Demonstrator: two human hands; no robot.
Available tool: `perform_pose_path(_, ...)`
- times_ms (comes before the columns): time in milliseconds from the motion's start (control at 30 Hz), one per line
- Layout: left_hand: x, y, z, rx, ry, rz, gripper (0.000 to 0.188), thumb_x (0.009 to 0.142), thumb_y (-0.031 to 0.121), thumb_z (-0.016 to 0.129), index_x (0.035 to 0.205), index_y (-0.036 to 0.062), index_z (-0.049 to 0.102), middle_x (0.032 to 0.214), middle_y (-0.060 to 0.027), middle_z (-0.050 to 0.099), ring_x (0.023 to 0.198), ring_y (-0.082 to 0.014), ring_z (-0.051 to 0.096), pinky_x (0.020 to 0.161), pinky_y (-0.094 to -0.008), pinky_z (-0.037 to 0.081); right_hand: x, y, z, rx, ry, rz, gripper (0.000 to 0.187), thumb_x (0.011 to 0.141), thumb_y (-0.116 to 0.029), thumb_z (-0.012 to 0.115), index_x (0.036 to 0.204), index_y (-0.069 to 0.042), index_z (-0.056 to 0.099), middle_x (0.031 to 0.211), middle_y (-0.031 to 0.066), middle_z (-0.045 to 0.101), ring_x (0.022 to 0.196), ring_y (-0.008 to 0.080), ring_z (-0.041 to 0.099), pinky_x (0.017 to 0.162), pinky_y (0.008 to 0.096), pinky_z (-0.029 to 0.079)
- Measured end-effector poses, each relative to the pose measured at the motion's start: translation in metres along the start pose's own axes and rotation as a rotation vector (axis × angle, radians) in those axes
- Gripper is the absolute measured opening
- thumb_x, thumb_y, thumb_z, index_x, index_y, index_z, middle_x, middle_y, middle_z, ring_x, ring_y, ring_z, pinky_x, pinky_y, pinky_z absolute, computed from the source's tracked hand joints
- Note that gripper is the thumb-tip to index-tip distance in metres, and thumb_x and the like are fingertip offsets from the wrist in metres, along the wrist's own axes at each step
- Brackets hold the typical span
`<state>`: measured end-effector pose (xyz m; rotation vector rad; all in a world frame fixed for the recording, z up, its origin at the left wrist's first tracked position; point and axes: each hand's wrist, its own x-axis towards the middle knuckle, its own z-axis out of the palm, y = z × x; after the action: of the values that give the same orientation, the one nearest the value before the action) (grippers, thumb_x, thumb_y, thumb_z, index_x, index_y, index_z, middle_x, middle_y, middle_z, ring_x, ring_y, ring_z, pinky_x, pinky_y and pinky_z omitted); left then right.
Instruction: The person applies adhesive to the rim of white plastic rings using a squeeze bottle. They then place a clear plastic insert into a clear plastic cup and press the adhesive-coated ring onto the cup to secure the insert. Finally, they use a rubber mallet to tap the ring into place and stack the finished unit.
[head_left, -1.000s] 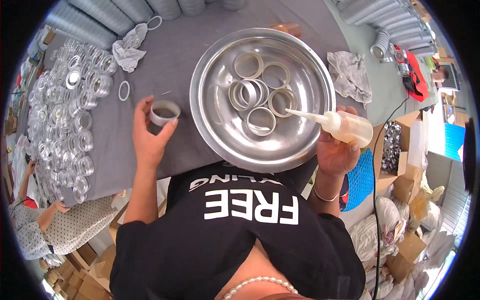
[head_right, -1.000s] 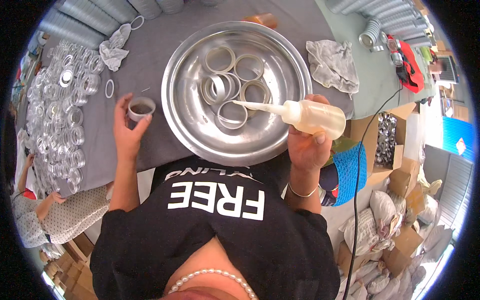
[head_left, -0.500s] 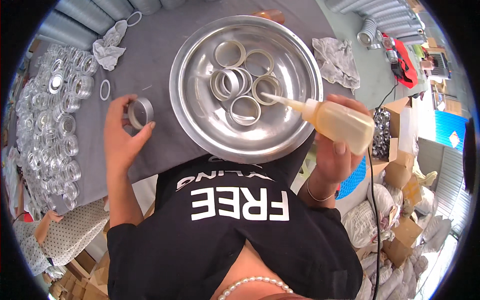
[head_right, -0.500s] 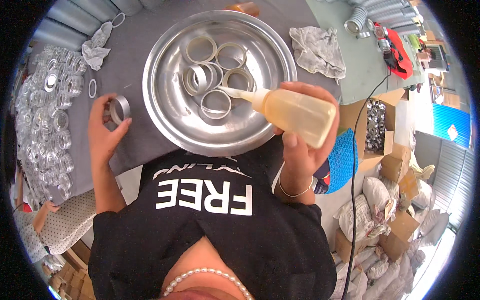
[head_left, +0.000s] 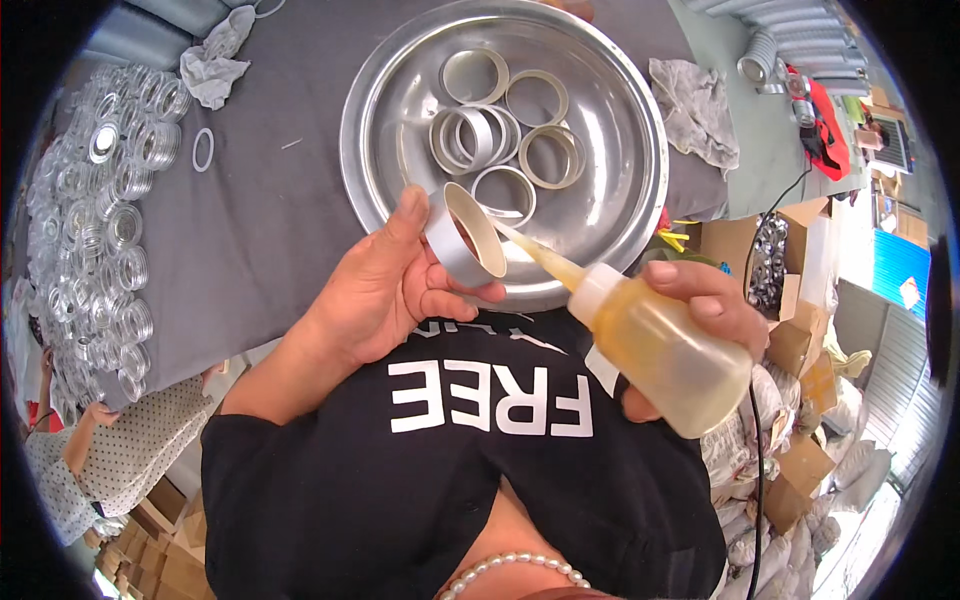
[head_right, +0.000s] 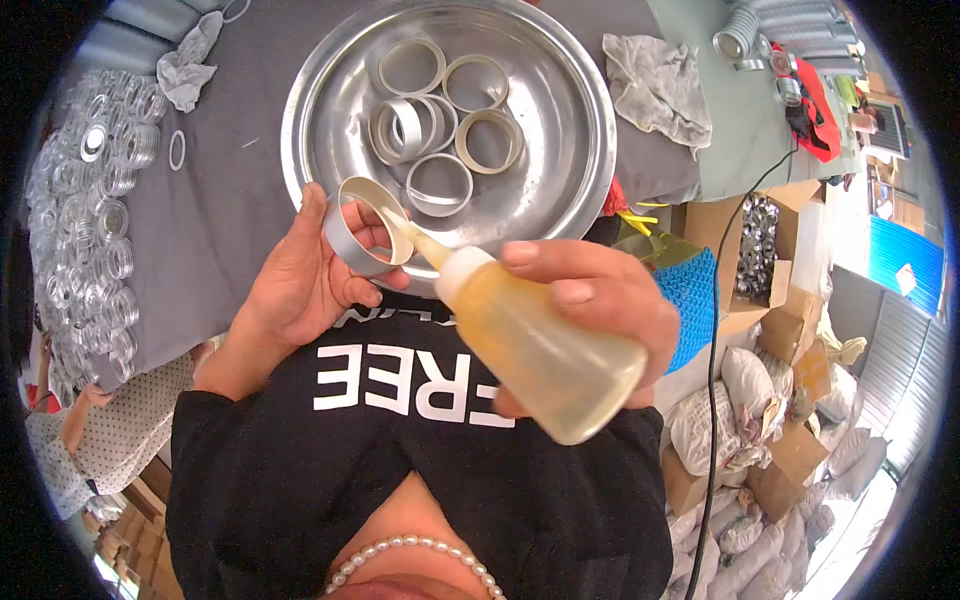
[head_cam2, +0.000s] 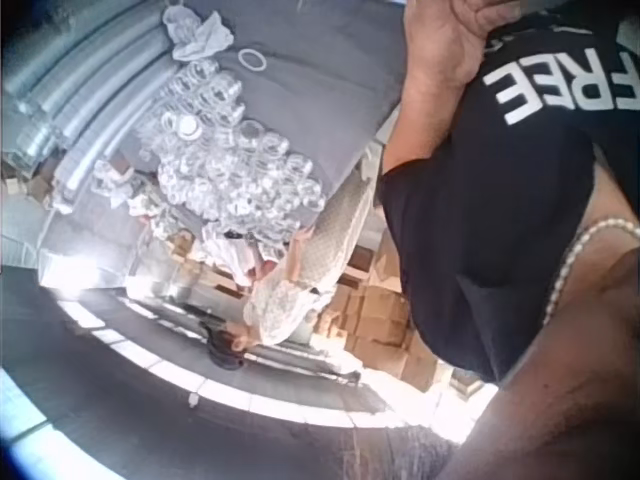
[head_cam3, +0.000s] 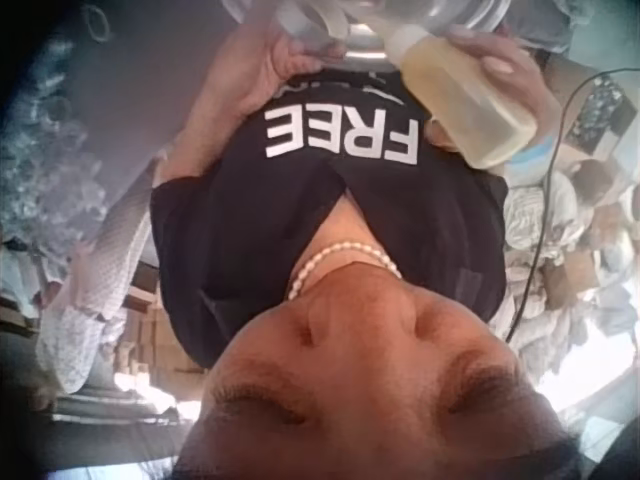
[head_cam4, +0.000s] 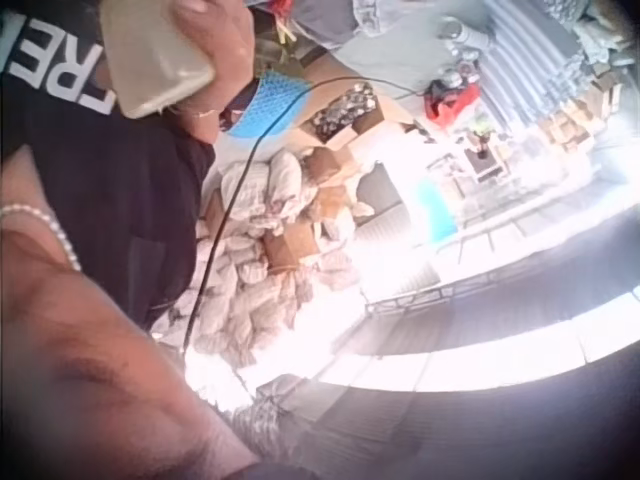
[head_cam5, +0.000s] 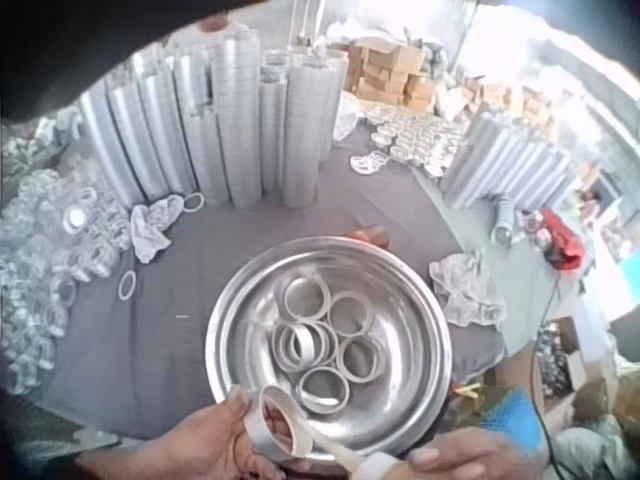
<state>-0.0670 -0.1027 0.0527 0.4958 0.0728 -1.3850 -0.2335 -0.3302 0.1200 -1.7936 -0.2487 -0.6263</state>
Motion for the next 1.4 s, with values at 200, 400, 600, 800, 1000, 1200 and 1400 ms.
perform_pose_path(200,-0.003,0.002,0.011,0.142,0.091,-0.066,0.085,0.104,0.066,0.028,0.138,-0.0106,0.043,0.121,-0.0233,0.063,0.095,-0.0314,0.074,0.069,-0.0328,0.068,0.010,-0.010,0.021,-0.089,-0.020,0.119,0.071,0.071,-0.010,0.093,0.127,-0.010,0.050,0.124,0.0299,0.063,0.098,0.0336,0.073,0.075,0.0363,0.063)
perform_pose_path(400,-0.008,0.002,0.015,0.333,0.118,0.026,0.078,0.102,0.059,0.046,0.142,-0.0079,0.042,0.124,-0.0225,0.061,0.098,-0.0303,0.073,0.073,-0.0350,0.066,0.007,-0.006,0.018,-0.091,-0.052,0.142,0.067,0.068,0.003,0.089,0.124,-0.006,0.053,0.123,0.0308,0.063,0.096,0.0358,0.074,0.075,0.0384,0.064)
perform_pose_path(600,-0.008,-0.001,0.017,0.516,0.087,0.262,0.077,0.085,0.032,0.082,0.144,-0.0004,0.045,0.128,-0.0145,0.061,0.107,-0.0227,0.068,0.085,-0.0335,0.061,-0.004,0.005,0.020,-0.186,0.010,-0.007,0.070,0.078,-0.033,0.088,0.125,0.000,0.049,0.115,0.0306,0.065,0.103,0.0331,0.070,0.082,0.0386,0.062)
perform_pose_path(800,-0.006,0.005,0.024,0.974,-0.026,0.634,0.080,0.064,0.004,0.095,0.135,0.0052,0.059,0.131,-0.0091,0.057,0.118,-0.0189,0.061,0.090,-0.0318,0.060,-0.001,-0.003,-0.007,0.066,-0.047,0.156,0.075,0.068,-0.011,0.095,0.129,-0.002,0.051,0.122,0.0294,0.065,0.104,0.0360,0.071,0.085,0.0434,0.062)
perform_pose_path(1000,-0.009,0.015,0.033,1.451,-0.130,0.871,0.058,0.068,0.003,0.090,0.121,0.0013,0.066,0.129,-0.0127,0.060,0.120,-0.0254,0.062,0.096,-0.0364,0.055,-0.008,0.008,0.017,-0.015,0.395,0.256,0.074,0.076,-0.044,0.088,0.117,0.006,0.053,0.100,0.0231,0.067,0.087,0.0364,0.071,0.073,0.0400,0.061)
perform_pose_path(1200,0.005,0.009,0.025,1.539,-0.282,1.158,0.046,0.070,-0.001,0.084,0.114,0.0010,0.071,0.123,-0.0147,0.066,0.112,-0.0308,0.066,0.094,-0.0400,0.056,-0.002,-0.001,0.016,0.040,0.444,0.570,0.071,0.090,-0.051,0.068,0.122,0.010,0.051,0.097,0.0246,0.065,0.059,0.0242,0.067,0.040,0.0265,0.051)
perform_pose_path(1400,0.008,0.009,0.024,1.527,-0.382,1.224,0.041,0.073,-0.001,0.083,0.112,0.0017,0.072,0.121,-0.0164,0.065,0.109,-0.0338,0.066,0.093,-0.0415,0.057,-0.001,0.017,0.007,0.363,0.420,0.789,0.063,0.099,-0.050,0.060,0.129,0.005,0.052,0.101,0.0252,0.068,0.053,0.0165,0.063,0.035,0.0214,0.044)
